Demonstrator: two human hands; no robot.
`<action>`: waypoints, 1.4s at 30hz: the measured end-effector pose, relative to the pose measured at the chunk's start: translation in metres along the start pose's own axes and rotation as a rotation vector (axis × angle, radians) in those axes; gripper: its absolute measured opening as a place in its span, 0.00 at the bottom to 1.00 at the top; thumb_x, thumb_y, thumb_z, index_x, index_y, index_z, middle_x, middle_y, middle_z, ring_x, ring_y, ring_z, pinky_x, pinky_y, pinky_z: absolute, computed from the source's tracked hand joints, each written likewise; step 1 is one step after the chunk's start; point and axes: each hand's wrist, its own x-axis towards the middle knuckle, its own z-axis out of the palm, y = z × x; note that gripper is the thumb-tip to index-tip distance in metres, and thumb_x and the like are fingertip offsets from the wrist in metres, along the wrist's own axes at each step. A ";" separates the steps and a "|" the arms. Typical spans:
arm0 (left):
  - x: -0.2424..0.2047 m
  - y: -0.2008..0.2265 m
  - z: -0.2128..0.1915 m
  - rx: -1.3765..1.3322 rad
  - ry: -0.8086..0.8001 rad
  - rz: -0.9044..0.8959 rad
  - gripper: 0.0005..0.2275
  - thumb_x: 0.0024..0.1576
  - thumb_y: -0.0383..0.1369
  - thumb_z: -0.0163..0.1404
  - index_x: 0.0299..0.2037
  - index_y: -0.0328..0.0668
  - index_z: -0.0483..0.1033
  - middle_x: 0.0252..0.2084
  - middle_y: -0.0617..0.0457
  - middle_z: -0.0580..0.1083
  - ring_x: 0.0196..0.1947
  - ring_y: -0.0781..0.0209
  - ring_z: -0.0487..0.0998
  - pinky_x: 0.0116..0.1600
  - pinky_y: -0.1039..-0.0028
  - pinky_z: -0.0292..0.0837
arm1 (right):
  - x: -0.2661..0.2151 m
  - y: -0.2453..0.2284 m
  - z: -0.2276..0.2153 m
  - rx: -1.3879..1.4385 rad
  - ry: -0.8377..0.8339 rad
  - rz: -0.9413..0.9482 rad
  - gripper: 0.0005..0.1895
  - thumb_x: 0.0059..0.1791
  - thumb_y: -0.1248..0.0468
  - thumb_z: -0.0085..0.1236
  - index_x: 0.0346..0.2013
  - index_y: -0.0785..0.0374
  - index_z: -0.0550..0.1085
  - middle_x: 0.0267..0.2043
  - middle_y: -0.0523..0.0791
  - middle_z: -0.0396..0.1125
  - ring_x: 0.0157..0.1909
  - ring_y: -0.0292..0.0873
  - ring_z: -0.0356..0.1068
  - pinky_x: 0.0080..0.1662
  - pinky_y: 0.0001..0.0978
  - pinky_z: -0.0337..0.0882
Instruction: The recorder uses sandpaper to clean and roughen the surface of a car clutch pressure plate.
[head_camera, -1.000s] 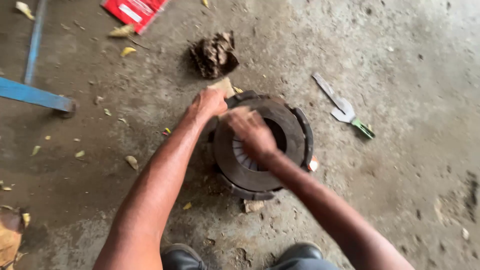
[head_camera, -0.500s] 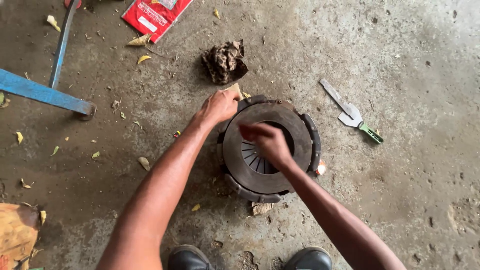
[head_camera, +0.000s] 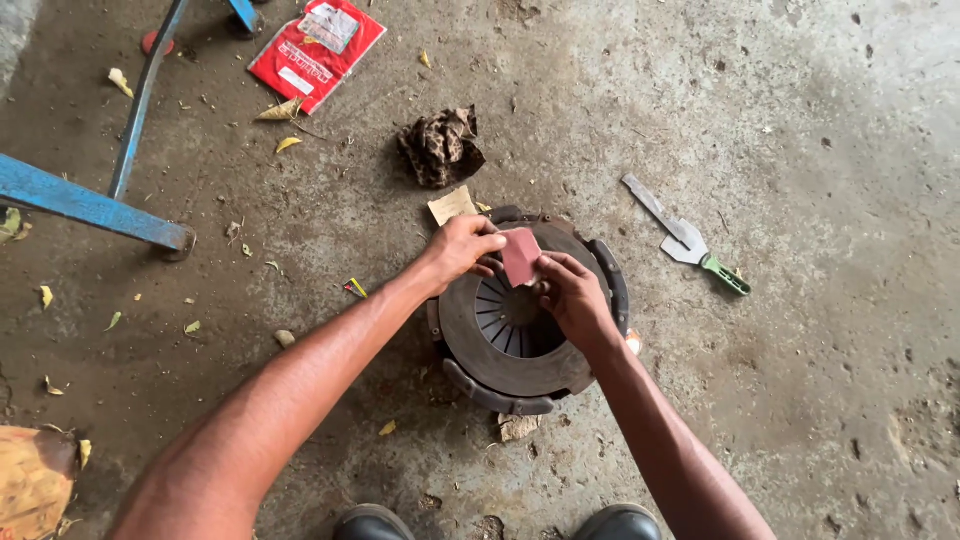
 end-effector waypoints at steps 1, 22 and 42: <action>0.000 -0.003 0.000 0.002 -0.001 0.001 0.08 0.61 0.32 0.52 0.42 0.33 0.76 0.37 0.47 0.77 0.32 0.61 0.81 0.35 0.72 0.82 | -0.001 0.005 -0.004 0.002 0.000 -0.002 0.13 0.54 0.63 0.56 0.52 0.65 0.73 0.36 0.40 0.72 0.32 0.33 0.72 0.33 0.25 0.71; -0.027 -0.065 -0.014 1.129 0.234 0.294 0.21 0.59 0.31 0.49 0.62 0.29 0.66 0.60 0.34 0.69 0.54 0.42 0.76 0.55 0.54 0.75 | 0.026 0.028 0.001 -1.707 0.131 -1.147 0.18 0.55 0.71 0.52 0.56 0.49 0.76 0.62 0.41 0.73 0.62 0.43 0.73 0.58 0.39 0.72; 0.017 -0.080 -0.025 0.923 0.396 0.105 0.20 0.57 0.29 0.45 0.61 0.41 0.68 0.53 0.33 0.71 0.50 0.33 0.76 0.54 0.48 0.72 | 0.052 0.015 0.040 -1.801 -0.134 -0.873 0.23 0.48 0.75 0.54 0.55 0.53 0.77 0.62 0.45 0.70 0.55 0.45 0.67 0.51 0.39 0.68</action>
